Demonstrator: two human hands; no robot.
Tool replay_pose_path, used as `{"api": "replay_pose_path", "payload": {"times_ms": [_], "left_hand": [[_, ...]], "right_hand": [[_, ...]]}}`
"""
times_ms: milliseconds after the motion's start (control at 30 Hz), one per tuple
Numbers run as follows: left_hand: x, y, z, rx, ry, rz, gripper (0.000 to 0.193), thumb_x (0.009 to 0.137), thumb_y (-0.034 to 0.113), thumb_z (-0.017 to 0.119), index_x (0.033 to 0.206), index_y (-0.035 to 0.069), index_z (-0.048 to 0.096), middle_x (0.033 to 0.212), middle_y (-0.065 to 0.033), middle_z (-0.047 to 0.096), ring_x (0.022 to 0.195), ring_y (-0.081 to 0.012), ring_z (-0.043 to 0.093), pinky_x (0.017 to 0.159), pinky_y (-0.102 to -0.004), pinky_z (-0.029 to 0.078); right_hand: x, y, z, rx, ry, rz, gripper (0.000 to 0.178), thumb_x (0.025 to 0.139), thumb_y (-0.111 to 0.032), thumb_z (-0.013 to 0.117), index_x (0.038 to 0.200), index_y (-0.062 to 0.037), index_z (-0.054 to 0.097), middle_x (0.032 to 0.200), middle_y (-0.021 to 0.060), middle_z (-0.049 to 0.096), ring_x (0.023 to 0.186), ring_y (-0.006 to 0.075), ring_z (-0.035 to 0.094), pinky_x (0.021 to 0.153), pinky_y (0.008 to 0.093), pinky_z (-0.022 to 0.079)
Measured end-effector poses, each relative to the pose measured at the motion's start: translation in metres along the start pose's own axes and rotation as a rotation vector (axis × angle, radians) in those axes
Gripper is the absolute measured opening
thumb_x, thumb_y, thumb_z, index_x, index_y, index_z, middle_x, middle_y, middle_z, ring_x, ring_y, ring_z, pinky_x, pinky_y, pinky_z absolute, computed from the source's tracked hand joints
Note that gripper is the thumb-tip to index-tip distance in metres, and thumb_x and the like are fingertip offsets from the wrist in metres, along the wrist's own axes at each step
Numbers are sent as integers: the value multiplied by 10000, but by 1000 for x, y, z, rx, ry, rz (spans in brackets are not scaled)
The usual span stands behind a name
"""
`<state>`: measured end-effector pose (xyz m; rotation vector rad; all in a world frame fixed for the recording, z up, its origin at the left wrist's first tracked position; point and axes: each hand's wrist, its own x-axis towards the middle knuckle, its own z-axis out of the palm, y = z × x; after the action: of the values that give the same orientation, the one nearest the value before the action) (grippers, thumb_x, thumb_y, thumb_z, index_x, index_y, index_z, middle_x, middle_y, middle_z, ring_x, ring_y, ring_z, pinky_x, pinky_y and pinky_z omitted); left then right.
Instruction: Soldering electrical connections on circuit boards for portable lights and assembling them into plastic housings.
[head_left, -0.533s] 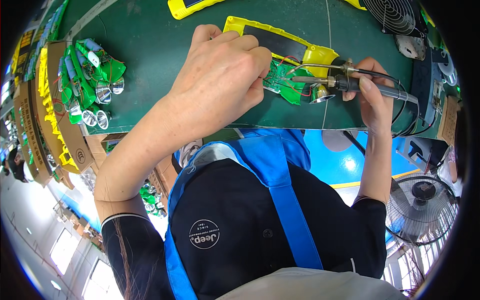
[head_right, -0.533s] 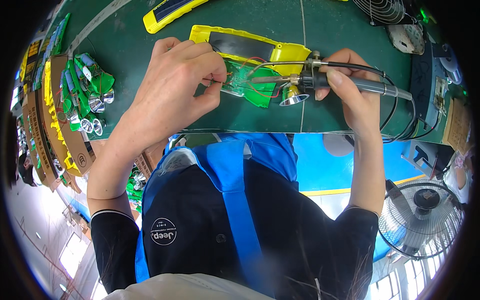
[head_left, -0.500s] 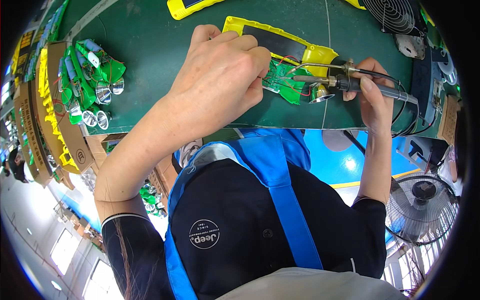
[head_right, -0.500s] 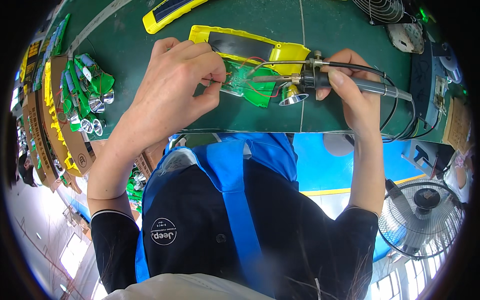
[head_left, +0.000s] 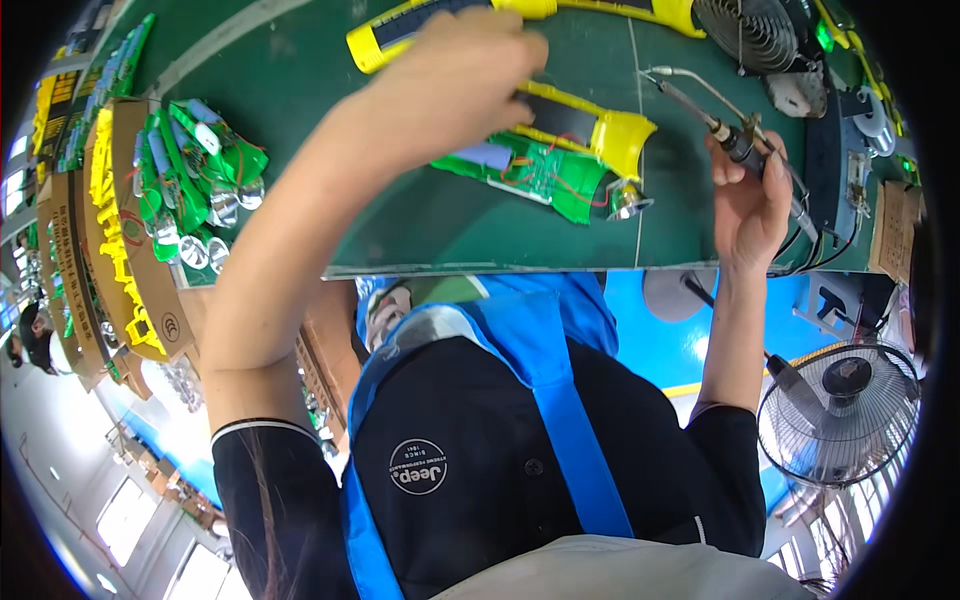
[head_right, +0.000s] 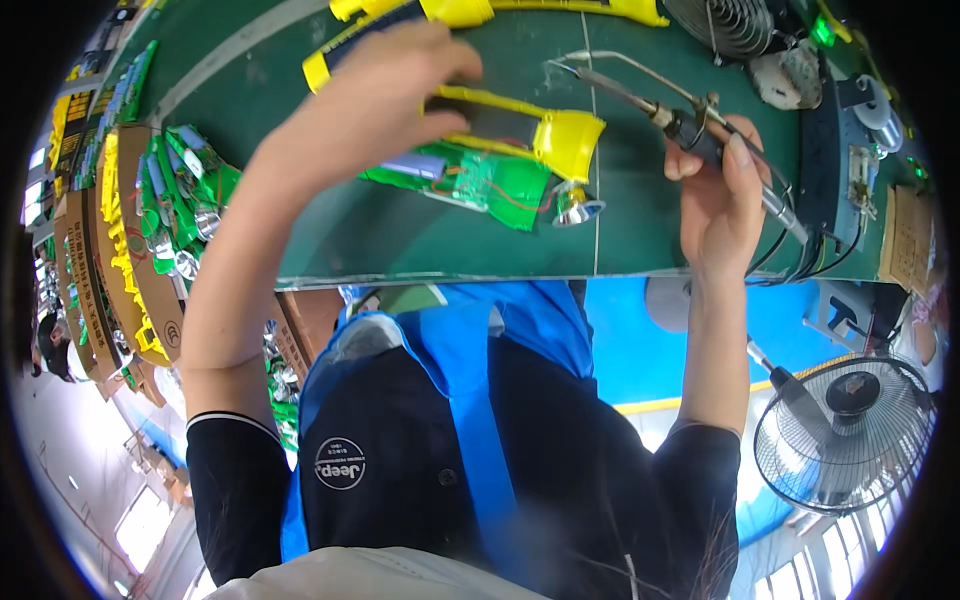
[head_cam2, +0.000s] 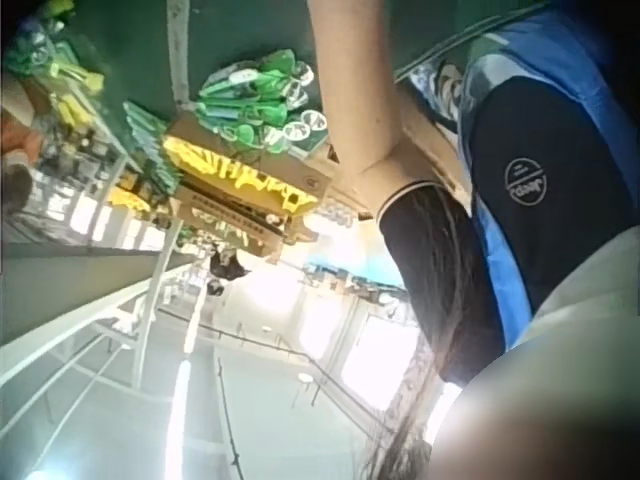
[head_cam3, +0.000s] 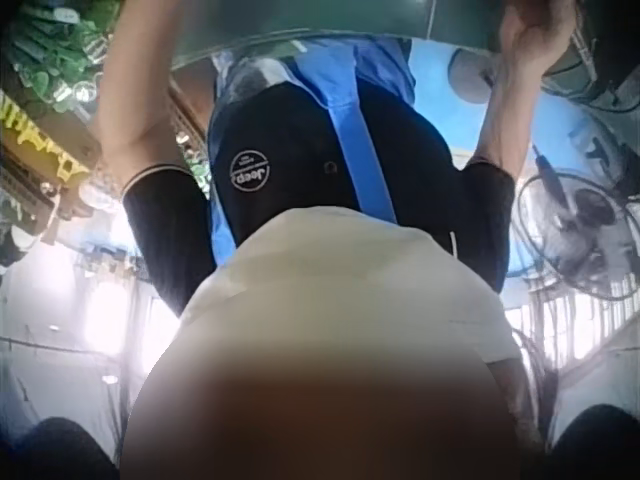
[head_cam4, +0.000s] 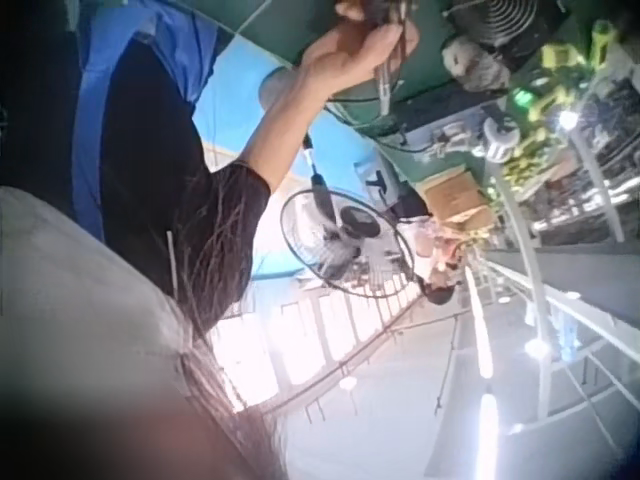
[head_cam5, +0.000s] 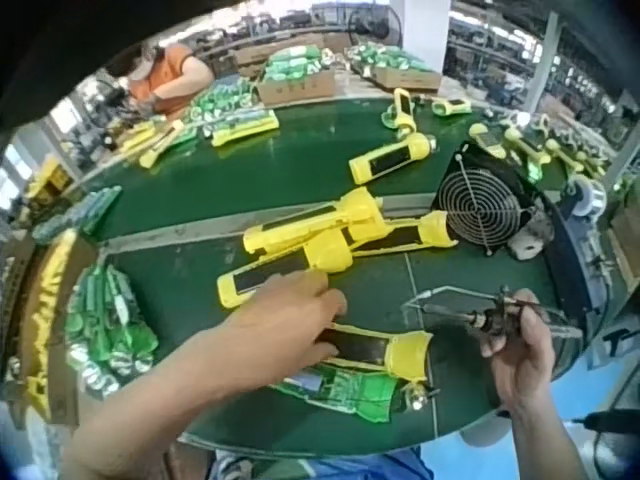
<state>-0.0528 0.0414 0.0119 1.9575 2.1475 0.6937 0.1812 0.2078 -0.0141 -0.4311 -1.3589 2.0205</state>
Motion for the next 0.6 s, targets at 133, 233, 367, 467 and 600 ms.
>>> {"api": "replay_pose_path", "payload": {"times_ms": [133,233,367,467,600], "left_hand": [[-4,-1,-5,158,98,126,184,598,94,681,723,81,547,804,-73,502,852,-254,523,701,-389,385],[-37,18,-24,165,140,221,380,577,194,737,879,91,530,976,-95,505,947,-276,508,824,-392,380],[-83,17,-3,179,12,100,496,588,188,760,995,84,495,1080,-119,494,993,-302,499,863,-411,379],[-97,9,-2,14,156,23,473,587,89,758,974,67,488,1082,-141,497,976,-330,504,851,-408,407],[-62,-8,-38,-14,414,39,475,565,19,758,943,55,473,1000,-137,529,919,-344,527,791,-414,440]], "right_hand": [[-8,-1,-7,73,55,-44,286,902,-264,479,1004,2,509,698,42,452,676,154,401,908,368,336],[-17,-5,-16,64,145,-93,261,909,-253,475,985,-6,515,712,39,455,683,153,400,898,365,341],[-10,5,-11,134,181,-129,229,911,-237,479,972,-21,528,719,40,454,697,162,409,875,358,348],[-5,10,-10,173,145,-147,212,911,-230,486,959,-28,531,724,43,462,705,165,418,875,354,347],[-11,12,-25,176,208,-180,205,909,-230,495,967,-36,526,729,42,469,702,164,423,884,353,344]]}}
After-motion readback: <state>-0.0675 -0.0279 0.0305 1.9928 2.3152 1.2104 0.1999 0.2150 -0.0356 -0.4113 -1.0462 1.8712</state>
